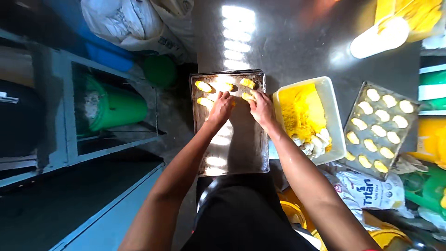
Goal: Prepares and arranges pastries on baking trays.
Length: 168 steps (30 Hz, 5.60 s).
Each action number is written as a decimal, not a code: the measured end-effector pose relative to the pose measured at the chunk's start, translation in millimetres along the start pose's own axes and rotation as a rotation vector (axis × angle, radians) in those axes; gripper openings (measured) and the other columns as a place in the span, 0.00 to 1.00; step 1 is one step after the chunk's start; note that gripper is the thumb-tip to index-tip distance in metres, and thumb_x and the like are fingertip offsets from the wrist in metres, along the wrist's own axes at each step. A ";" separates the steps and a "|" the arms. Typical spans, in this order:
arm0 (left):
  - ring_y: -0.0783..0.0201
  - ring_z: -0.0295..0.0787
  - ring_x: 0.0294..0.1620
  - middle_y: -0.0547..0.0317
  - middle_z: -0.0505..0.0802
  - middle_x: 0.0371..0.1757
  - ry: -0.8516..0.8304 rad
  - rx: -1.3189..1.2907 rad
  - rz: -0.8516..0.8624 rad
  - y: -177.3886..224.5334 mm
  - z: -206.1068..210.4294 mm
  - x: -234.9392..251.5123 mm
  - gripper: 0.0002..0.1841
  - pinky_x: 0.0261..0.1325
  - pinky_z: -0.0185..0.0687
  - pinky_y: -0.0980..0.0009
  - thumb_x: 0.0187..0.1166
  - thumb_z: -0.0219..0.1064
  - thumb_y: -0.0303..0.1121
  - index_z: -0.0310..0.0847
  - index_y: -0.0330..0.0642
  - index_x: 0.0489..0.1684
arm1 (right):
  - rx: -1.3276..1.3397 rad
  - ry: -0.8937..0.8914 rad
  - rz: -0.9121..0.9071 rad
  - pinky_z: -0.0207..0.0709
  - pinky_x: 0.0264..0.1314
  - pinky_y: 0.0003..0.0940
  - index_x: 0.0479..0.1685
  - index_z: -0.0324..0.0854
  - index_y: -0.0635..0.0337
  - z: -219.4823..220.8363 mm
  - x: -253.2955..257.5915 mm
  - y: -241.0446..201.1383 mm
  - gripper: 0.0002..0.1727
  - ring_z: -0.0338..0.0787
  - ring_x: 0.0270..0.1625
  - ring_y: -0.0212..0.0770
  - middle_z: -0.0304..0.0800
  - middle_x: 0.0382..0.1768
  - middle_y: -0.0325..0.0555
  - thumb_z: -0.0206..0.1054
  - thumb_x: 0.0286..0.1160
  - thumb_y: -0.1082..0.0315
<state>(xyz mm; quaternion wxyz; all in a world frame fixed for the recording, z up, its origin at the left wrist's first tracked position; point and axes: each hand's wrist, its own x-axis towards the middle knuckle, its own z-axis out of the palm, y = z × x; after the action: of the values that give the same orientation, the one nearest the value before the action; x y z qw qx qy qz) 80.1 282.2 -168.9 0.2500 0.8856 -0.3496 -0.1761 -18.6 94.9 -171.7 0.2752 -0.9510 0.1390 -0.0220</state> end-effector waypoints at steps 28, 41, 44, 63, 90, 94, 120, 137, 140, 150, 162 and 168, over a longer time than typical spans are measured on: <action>0.55 0.84 0.70 0.54 0.91 0.64 -0.042 -0.121 0.186 255.1 124.3 -18.6 0.15 0.74 0.80 0.53 0.82 0.68 0.39 0.89 0.45 0.61 | -0.027 -0.271 0.195 0.74 0.77 0.63 0.78 0.77 0.60 -157.1 -120.2 224.2 0.27 0.83 0.73 0.63 0.87 0.67 0.61 0.67 0.84 0.55; 0.53 0.83 0.68 0.56 0.91 0.61 -0.057 0.072 0.353 257.5 175.2 13.7 0.17 0.71 0.80 0.52 0.75 0.73 0.46 0.91 0.48 0.54 | 0.304 -0.354 0.287 0.86 0.58 0.60 0.58 0.87 0.55 -162.2 -123.1 256.1 0.16 0.94 0.51 0.51 0.95 0.48 0.52 0.74 0.72 0.63; 0.54 0.77 0.78 0.61 0.87 0.72 -0.244 0.139 0.437 287.5 192.5 13.4 0.17 0.75 0.77 0.50 0.80 0.68 0.38 0.88 0.52 0.65 | 0.417 -0.227 0.349 0.86 0.57 0.56 0.61 0.84 0.59 -166.0 -110.9 256.0 0.24 0.93 0.50 0.51 0.92 0.49 0.56 0.75 0.75 0.51; 0.40 0.68 0.85 0.35 0.69 0.86 -0.068 -0.140 -0.452 297.7 205.7 56.8 0.39 0.83 0.73 0.47 0.74 0.72 0.32 0.60 0.35 0.89 | 0.362 -0.045 0.105 0.71 0.85 0.50 0.77 0.79 0.58 -104.4 -95.1 230.2 0.23 0.76 0.83 0.50 0.78 0.79 0.53 0.54 0.85 0.76; 0.39 0.89 0.59 0.44 0.85 0.70 -0.361 0.119 -0.185 296.2 134.7 57.6 0.14 0.52 0.89 0.39 0.78 0.65 0.25 0.88 0.45 0.59 | 0.026 -0.210 0.298 0.78 0.71 0.65 0.66 0.86 0.58 -146.4 -105.0 222.3 0.20 0.88 0.66 0.62 0.90 0.60 0.63 0.68 0.75 0.70; 0.48 0.83 0.68 0.48 0.86 0.65 -0.216 -0.110 0.053 280.2 114.0 20.8 0.11 0.69 0.85 0.53 0.81 0.63 0.24 0.89 0.43 0.54 | 0.164 -0.101 0.400 0.80 0.70 0.58 0.62 0.87 0.63 -146.1 -125.2 197.6 0.16 0.88 0.65 0.59 0.89 0.58 0.64 0.66 0.77 0.72; 0.48 0.84 0.71 0.49 0.87 0.70 0.221 -0.139 -0.388 -70.8 -61.0 -180.8 0.21 0.72 0.82 0.48 0.78 0.74 0.35 0.84 0.45 0.70 | 0.114 -0.152 0.154 0.90 0.48 0.48 0.65 0.87 0.53 5.6 -56.7 -54.6 0.18 0.92 0.45 0.45 0.88 0.59 0.50 0.71 0.79 0.61; 0.54 0.84 0.66 0.55 0.91 0.59 0.148 -0.073 0.045 -49.3 -41.0 -134.4 0.06 0.69 0.82 0.58 0.78 0.71 0.29 0.93 0.45 0.46 | -0.049 -0.140 -0.086 0.83 0.63 0.58 0.56 0.82 0.64 26.0 2.4 -95.2 0.16 0.86 0.64 0.62 0.85 0.59 0.61 0.71 0.69 0.76; 0.53 0.84 0.65 0.52 0.90 0.58 0.113 -0.093 0.100 -58.0 -31.6 -131.9 0.08 0.70 0.81 0.59 0.81 0.65 0.25 0.92 0.41 0.45 | -0.074 -0.140 -0.048 0.85 0.59 0.58 0.60 0.82 0.64 32.2 -2.0 -87.3 0.19 0.86 0.63 0.63 0.80 0.64 0.63 0.73 0.67 0.76; 0.53 0.84 0.67 0.51 0.91 0.57 0.124 -0.124 0.130 -66.5 -36.0 -133.4 0.07 0.75 0.78 0.59 0.82 0.65 0.26 0.92 0.39 0.43 | 0.001 -0.106 -0.044 0.82 0.64 0.56 0.55 0.86 0.63 33.2 -0.6 -81.0 0.13 0.86 0.63 0.59 0.85 0.60 0.59 0.71 0.74 0.72; 0.53 0.85 0.64 0.52 0.91 0.54 0.077 0.003 0.063 -55.1 -32.4 -118.1 0.09 0.70 0.82 0.59 0.84 0.66 0.36 0.91 0.43 0.43 | 0.026 -0.141 -0.075 0.82 0.66 0.56 0.64 0.80 0.66 34.0 8.3 -75.5 0.22 0.86 0.65 0.60 0.85 0.63 0.60 0.72 0.69 0.74; 0.56 0.86 0.64 0.54 0.89 0.59 0.146 0.052 -0.054 -37.0 -40.6 -124.4 0.08 0.68 0.84 0.60 0.85 0.64 0.33 0.89 0.41 0.48 | -0.025 -0.092 -0.106 0.87 0.48 0.56 0.51 0.87 0.60 31.5 6.5 -68.2 0.10 0.91 0.51 0.57 0.85 0.61 0.58 0.65 0.80 0.67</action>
<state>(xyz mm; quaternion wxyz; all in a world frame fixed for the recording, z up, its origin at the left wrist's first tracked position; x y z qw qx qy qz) 33.3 406.5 -139.8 0.2467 0.9114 -0.3110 -0.1086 8.6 164.6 -162.5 0.2680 -0.9604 0.0757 0.0089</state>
